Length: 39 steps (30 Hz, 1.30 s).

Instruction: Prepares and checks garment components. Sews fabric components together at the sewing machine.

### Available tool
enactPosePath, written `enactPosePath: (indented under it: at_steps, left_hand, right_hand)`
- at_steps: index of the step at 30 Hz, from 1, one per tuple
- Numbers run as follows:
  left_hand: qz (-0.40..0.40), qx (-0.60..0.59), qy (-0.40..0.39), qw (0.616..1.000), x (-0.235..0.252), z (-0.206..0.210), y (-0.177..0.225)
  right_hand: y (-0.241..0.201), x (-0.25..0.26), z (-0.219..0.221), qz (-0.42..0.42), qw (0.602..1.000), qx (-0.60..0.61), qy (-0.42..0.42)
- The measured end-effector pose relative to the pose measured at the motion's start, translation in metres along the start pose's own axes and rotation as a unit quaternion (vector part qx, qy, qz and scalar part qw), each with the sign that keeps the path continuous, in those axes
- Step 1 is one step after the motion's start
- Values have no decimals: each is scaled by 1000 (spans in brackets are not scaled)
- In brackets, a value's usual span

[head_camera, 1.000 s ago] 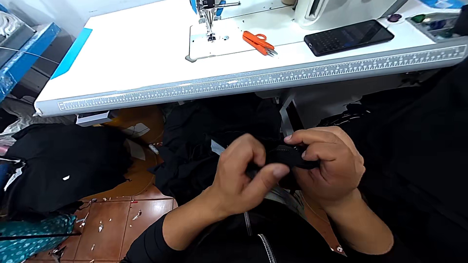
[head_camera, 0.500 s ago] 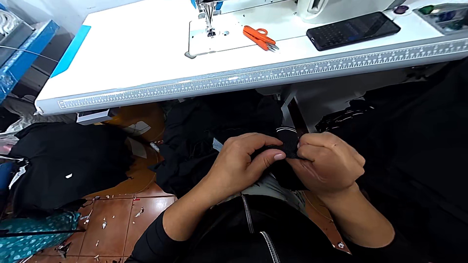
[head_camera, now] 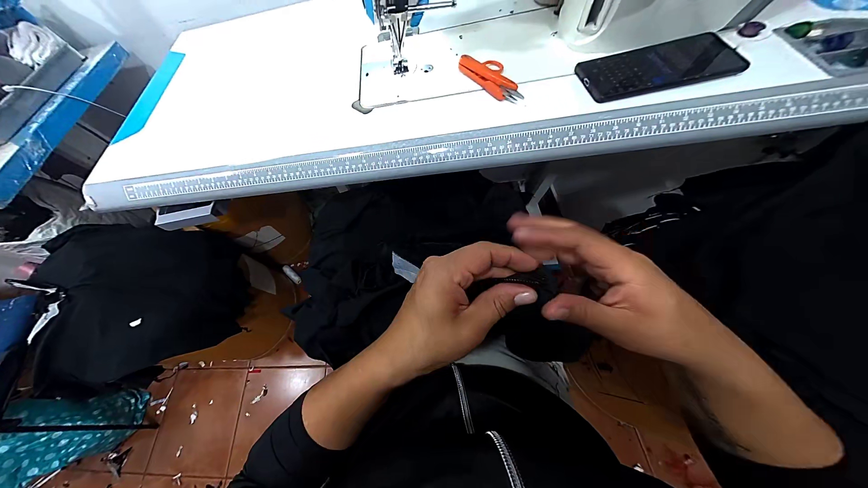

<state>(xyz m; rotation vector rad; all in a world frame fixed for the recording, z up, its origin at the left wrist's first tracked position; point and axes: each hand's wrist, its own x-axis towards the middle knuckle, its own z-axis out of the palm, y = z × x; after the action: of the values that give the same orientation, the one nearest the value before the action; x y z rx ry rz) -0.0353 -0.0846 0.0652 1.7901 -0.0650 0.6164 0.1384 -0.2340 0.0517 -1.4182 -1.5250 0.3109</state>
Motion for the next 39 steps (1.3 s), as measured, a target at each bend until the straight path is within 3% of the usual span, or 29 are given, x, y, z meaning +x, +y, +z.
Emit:
enactPosePath:
  at_steps: [4,6,11,14,17,22,27,30,35,39]
  left_hand:
    - [64,207,48,975,-3,-2,-7]
    - [93,246,56,963,-5,1,-12]
    - [145,181,52,971,-6,6,-20]
    - [123,127,8,984,-7,3,-14]
    - [114,114,-12,987,-8,2,-12]
    - [122,195,-30,973,-10,-4,-7]
    - [173,301,-30,937,-5,-7,5]
    - [181,366,-37,912,-3,-6,5]
    - [170,278,25,945,-8,3,-10]
    - [146,185,68,969,-19,21,-17]
  right_hand:
    - [0,-1,13,-16,996,-39,77]
    - [-6,-6,18,-5,994,-27,103]
    - [-13,-13,27,53,982,172,48]
    - [-16,-17,33,78,967,221,95]
    - [-24,-18,41,89,967,169,167]
    - [-25,-19,46,77,975,41,205]
    - [-24,-20,46,33,975,-153,156]
    - [-25,-19,47,31,974,-177,140]
    - [-26,-26,51,74,978,-150,123]
    - [-24,-35,53,63,983,-117,124]
